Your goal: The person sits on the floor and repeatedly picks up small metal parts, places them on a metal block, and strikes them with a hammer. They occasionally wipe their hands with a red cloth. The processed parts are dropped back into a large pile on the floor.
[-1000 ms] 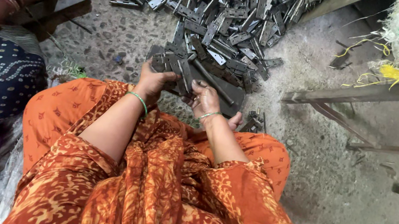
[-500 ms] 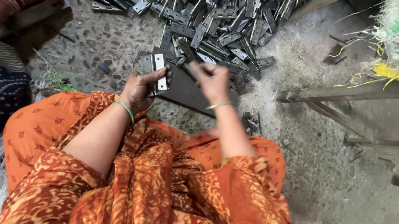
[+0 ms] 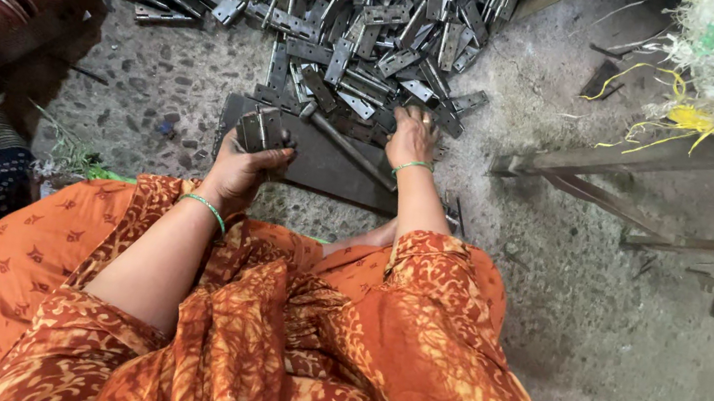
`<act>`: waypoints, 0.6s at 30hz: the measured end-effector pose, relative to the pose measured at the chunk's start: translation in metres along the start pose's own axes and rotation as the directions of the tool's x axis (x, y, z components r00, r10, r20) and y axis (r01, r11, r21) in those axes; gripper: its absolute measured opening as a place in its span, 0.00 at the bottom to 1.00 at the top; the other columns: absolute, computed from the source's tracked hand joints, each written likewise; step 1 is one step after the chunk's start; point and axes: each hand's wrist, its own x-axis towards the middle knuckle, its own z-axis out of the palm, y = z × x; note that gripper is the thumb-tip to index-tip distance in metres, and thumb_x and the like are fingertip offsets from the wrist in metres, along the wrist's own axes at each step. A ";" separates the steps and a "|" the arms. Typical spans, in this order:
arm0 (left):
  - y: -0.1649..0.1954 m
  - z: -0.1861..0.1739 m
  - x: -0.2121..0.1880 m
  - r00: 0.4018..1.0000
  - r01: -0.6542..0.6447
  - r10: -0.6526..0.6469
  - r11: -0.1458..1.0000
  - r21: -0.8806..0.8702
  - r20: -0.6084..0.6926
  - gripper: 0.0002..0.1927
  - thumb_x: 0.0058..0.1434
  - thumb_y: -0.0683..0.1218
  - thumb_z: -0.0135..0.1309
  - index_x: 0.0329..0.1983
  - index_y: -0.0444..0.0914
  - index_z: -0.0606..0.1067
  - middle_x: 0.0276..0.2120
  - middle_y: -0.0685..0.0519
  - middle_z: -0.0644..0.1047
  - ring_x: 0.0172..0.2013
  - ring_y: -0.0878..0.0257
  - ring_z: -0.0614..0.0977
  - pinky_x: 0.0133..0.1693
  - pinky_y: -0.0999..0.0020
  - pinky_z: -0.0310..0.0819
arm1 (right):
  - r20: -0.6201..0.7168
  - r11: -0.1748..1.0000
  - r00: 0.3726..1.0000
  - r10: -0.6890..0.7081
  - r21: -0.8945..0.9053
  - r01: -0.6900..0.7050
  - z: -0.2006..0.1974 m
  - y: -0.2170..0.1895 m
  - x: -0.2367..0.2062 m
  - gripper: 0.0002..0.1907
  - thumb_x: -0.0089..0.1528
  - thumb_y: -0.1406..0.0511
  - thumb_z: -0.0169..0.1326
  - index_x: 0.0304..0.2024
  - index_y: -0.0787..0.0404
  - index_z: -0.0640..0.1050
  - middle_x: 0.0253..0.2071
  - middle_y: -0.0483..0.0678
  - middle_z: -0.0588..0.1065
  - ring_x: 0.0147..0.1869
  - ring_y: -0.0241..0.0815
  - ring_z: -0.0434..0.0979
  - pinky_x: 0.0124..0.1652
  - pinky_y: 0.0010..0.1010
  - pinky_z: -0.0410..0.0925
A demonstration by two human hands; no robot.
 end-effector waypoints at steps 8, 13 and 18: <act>0.000 0.011 0.010 0.996 -0.015 0.014 1.000 -0.004 -0.090 0.16 0.55 0.35 0.65 0.45 0.34 0.74 0.35 0.52 0.80 0.34 0.61 0.82 0.37 0.65 0.79 | -0.007 0.998 0.998 0.063 0.025 -0.062 0.008 0.020 0.019 0.22 0.60 0.60 0.62 0.58 0.50 0.78 0.60 0.55 0.72 0.63 0.61 0.72 0.59 0.52 0.65; 0.001 0.021 0.029 0.991 -0.087 0.076 0.992 -0.096 -0.114 0.25 0.53 0.37 0.65 0.53 0.39 0.71 0.35 0.54 0.79 0.32 0.62 0.81 0.35 0.67 0.77 | -0.181 1.000 0.983 0.017 0.010 -0.015 0.014 0.030 0.043 0.20 0.50 0.64 0.68 0.45 0.57 0.81 0.53 0.55 0.76 0.59 0.60 0.73 0.50 0.57 0.64; 0.003 0.026 0.038 0.996 -0.089 0.092 0.978 -0.191 0.007 0.25 0.56 0.39 0.66 0.55 0.40 0.71 0.38 0.55 0.79 0.36 0.63 0.82 0.37 0.66 0.77 | -0.440 0.803 0.895 -0.077 0.505 0.317 0.013 0.022 0.066 0.10 0.63 0.71 0.58 0.48 0.63 0.79 0.44 0.51 0.79 0.46 0.49 0.80 0.48 0.37 0.71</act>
